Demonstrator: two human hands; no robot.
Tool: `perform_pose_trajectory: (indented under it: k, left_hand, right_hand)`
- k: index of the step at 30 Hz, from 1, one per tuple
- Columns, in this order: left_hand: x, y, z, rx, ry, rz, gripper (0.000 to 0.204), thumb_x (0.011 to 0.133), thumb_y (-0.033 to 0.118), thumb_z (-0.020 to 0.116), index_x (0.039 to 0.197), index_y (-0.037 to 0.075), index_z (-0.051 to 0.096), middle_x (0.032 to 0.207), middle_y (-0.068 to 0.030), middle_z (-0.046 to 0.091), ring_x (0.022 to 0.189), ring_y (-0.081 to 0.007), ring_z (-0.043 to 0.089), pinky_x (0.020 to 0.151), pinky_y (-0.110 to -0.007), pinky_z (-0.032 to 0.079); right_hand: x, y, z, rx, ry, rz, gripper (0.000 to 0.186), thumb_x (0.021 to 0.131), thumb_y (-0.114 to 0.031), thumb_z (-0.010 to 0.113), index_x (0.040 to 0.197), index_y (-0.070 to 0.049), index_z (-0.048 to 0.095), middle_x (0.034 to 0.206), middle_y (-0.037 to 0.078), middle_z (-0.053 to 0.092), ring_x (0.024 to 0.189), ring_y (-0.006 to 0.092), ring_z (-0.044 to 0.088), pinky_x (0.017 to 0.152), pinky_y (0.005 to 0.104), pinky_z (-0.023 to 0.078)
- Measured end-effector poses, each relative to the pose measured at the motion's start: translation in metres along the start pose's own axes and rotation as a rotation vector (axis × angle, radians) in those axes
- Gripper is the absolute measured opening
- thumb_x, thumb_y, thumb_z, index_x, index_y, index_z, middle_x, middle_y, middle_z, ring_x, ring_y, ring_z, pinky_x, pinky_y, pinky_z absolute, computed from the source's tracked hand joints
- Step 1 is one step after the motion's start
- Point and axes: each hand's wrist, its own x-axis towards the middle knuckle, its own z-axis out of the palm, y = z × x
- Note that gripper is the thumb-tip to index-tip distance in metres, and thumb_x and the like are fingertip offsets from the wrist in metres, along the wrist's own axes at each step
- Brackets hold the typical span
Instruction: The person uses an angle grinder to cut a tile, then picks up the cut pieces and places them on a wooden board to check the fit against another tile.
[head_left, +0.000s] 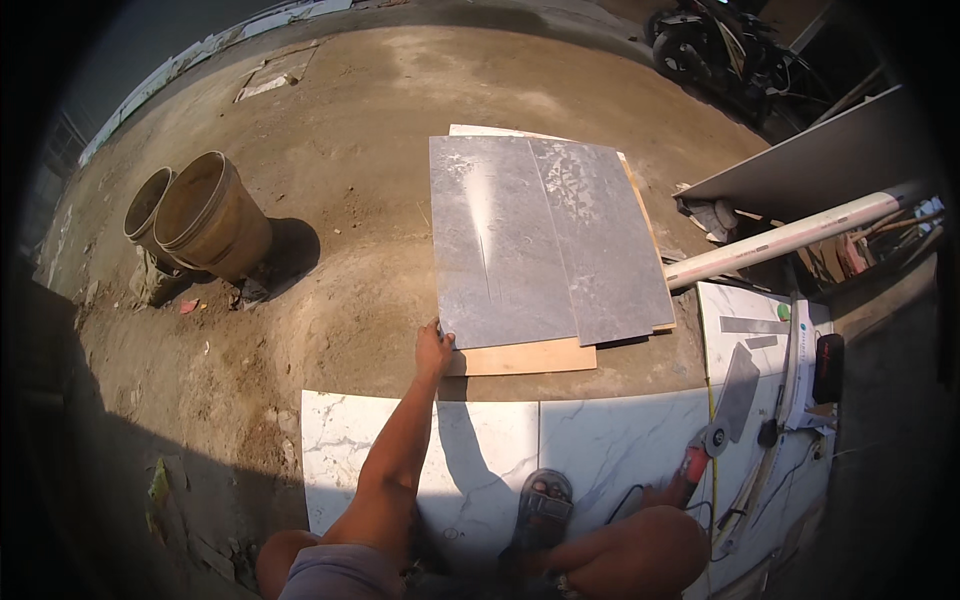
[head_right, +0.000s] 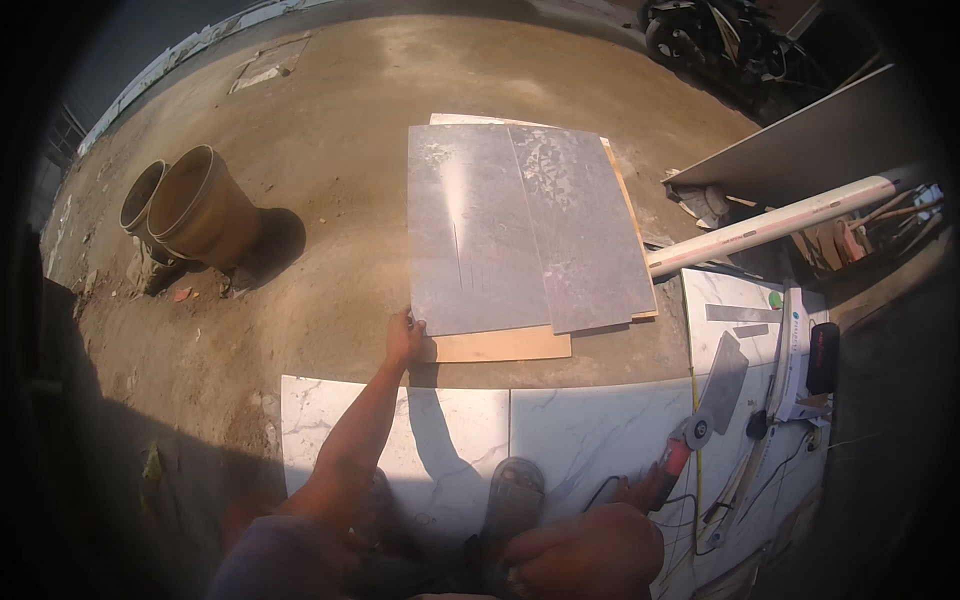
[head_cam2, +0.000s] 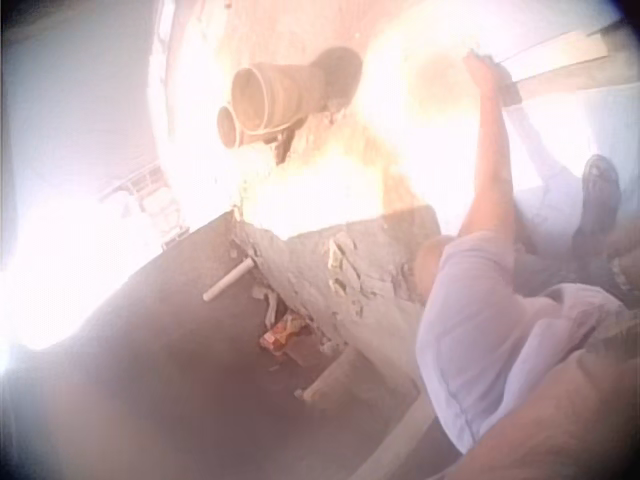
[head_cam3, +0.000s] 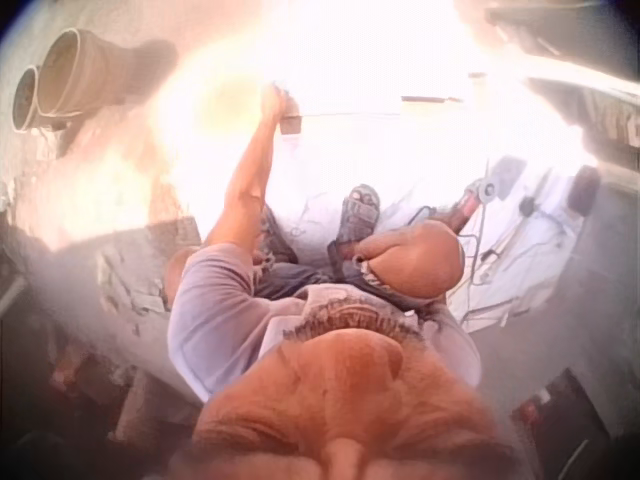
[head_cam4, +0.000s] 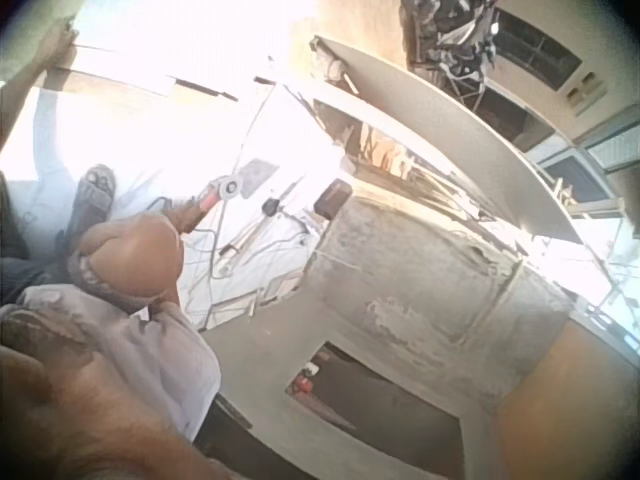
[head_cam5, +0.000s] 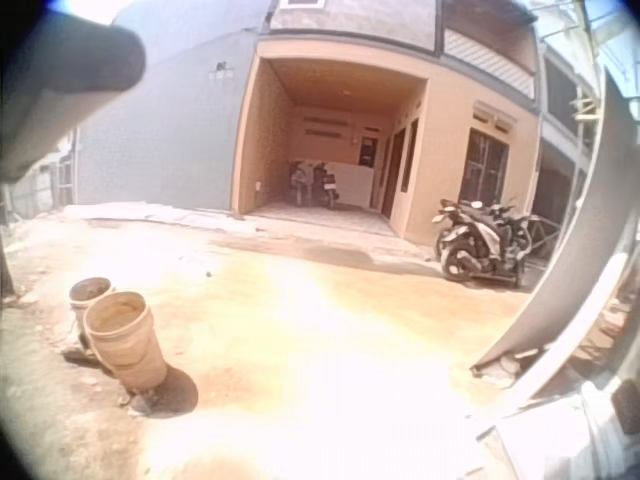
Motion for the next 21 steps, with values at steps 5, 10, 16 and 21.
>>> perform_pose_trajectory:
  k: [5,10,16,21]
  left_hand:
    - [-0.001,0.014,-0.001,-0.020,-0.048,-0.017,0.051,0.081,0.014,0.065,0.128,-0.001,0.049,0.109,-0.0225,0.054,0.098,-0.0340,0.057,0.087,-0.041,0.046]
    - [-0.022,0.022,-0.004,-0.050,-0.105,0.061,0.057,0.079,0.006,0.063,0.133,-0.001,0.043,0.118,-0.0251,0.048,0.108,-0.0365,0.053,0.093,-0.041,0.044]
    - [-0.057,0.039,-0.009,0.280,-0.252,0.271,0.063,0.083,0.011,0.061,0.139,0.000,0.034,0.141,-0.0346,0.030,0.127,-0.0482,0.037,0.101,-0.048,0.038]
    - [-0.060,0.057,-0.002,0.400,-0.317,0.250,0.064,0.085,0.017,0.059,0.140,0.000,0.032,0.143,-0.0349,0.027,0.130,-0.0480,0.034,0.100,-0.050,0.040]
  right_hand:
    - [0.079,-0.050,0.046,0.556,-0.263,0.121,0.068,0.079,-0.010,0.069,0.137,0.003,0.035,0.134,0.023,0.045,0.123,0.0324,0.046,0.102,0.0408,0.039]
    - [0.183,-0.089,0.149,0.965,-0.340,0.263,0.064,0.079,-0.022,0.070,0.130,0.006,0.044,0.115,0.018,0.061,0.106,0.0268,0.059,0.090,0.0342,0.047]
    - [0.252,-0.094,0.260,1.095,-0.431,0.554,0.044,0.080,-0.023,0.069,0.116,0.000,0.060,0.104,0.015,0.064,0.091,0.0238,0.063,0.076,0.0331,0.050]
    - [0.256,-0.069,0.270,1.195,-0.385,0.327,0.029,0.084,-0.014,0.064,0.108,0.002,0.061,0.105,0.017,0.061,0.093,0.0269,0.062,0.075,0.0349,0.053]
